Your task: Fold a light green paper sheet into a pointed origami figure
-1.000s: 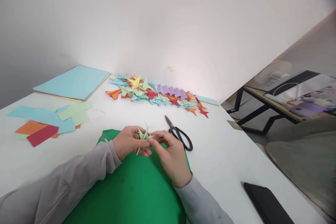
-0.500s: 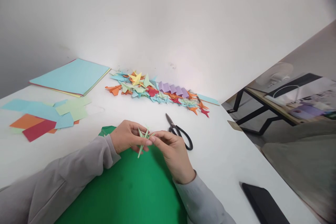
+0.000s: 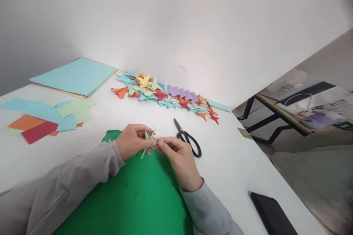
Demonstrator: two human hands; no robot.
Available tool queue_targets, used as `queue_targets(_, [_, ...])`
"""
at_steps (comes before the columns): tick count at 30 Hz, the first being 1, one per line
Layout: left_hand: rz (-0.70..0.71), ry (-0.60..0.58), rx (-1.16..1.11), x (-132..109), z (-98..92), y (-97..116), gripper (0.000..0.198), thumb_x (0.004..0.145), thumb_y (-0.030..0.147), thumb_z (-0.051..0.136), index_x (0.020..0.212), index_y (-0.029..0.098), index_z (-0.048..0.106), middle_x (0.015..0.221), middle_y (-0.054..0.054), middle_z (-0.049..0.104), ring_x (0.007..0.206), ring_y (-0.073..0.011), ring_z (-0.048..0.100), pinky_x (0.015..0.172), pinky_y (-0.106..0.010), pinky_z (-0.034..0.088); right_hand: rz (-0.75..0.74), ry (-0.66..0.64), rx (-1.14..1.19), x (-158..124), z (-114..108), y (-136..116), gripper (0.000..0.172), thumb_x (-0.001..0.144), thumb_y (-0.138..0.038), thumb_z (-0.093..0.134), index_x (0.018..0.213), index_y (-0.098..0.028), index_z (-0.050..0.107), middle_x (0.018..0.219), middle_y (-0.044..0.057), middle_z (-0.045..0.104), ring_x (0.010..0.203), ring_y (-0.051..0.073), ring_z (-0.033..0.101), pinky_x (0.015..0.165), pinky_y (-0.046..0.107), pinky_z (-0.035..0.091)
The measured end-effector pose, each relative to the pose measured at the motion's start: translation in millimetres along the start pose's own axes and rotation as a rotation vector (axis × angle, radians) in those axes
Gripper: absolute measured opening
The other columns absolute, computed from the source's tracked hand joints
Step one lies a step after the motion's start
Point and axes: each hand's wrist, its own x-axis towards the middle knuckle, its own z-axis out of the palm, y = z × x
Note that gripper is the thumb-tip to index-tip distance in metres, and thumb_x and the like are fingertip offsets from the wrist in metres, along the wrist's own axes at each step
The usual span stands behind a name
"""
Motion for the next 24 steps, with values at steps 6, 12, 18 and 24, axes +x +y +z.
queue_targets(6, [0.164, 0.036, 0.088, -3.5, 5.6, -3.3, 0.021, 0.054, 0.008, 0.065, 0.069, 0.013, 0.052, 0.063, 0.002, 0.059, 0.048, -0.0082, 0.053, 0.042, -0.023, 0.049, 0.075, 0.024, -0.023, -1.0, 1.7, 0.9, 0.007, 0.064, -0.024, 0.066, 0.061, -0.017, 0.066, 0.051, -0.003, 0.058, 0.05, 0.011, 0.051, 0.051, 0.023, 0.041])
queue_targets(12, [0.05, 0.033, 0.006, -2.3, 4.3, 1.2, 0.02, 0.055, 0.006, 0.063, 0.069, 0.012, 0.05, 0.059, 0.001, 0.06, 0.045, -0.01, 0.057, 0.042, -0.024, 0.05, 0.06, 0.011, 0.01, -2.0, -0.2, 2.1, 0.011, 0.068, -0.026, 0.063, 0.062, -0.017, 0.066, 0.056, -0.001, 0.062, 0.054, 0.011, 0.052, 0.054, 0.024, 0.041])
queue_targets(18, [0.058, 0.031, -0.013, -1.8, 4.3, 0.1, 0.02, 0.055, 0.005, 0.064, 0.068, 0.013, 0.051, 0.058, 0.002, 0.059, 0.046, -0.0106, 0.057, 0.042, -0.025, 0.05, 0.083, 0.033, -0.009, -1.1, -1.1, 4.1, 0.014, 0.068, -0.028, 0.063, 0.061, -0.016, 0.065, 0.054, 0.0, 0.061, 0.053, 0.012, 0.052, 0.053, 0.025, 0.04])
queue_targets(24, [0.065, 0.022, 0.009, -2.3, 4.3, -1.6, 0.018, 0.056, 0.006, 0.06, 0.07, 0.013, 0.051, 0.058, 0.004, 0.055, 0.046, -0.0081, 0.054, 0.042, -0.023, 0.05, 0.071, 0.064, -0.104, -2.4, 0.1, 3.4, 0.015, 0.065, -0.03, 0.066, 0.06, -0.016, 0.063, 0.053, -0.001, 0.059, 0.051, 0.011, 0.05, 0.05, 0.024, 0.039])
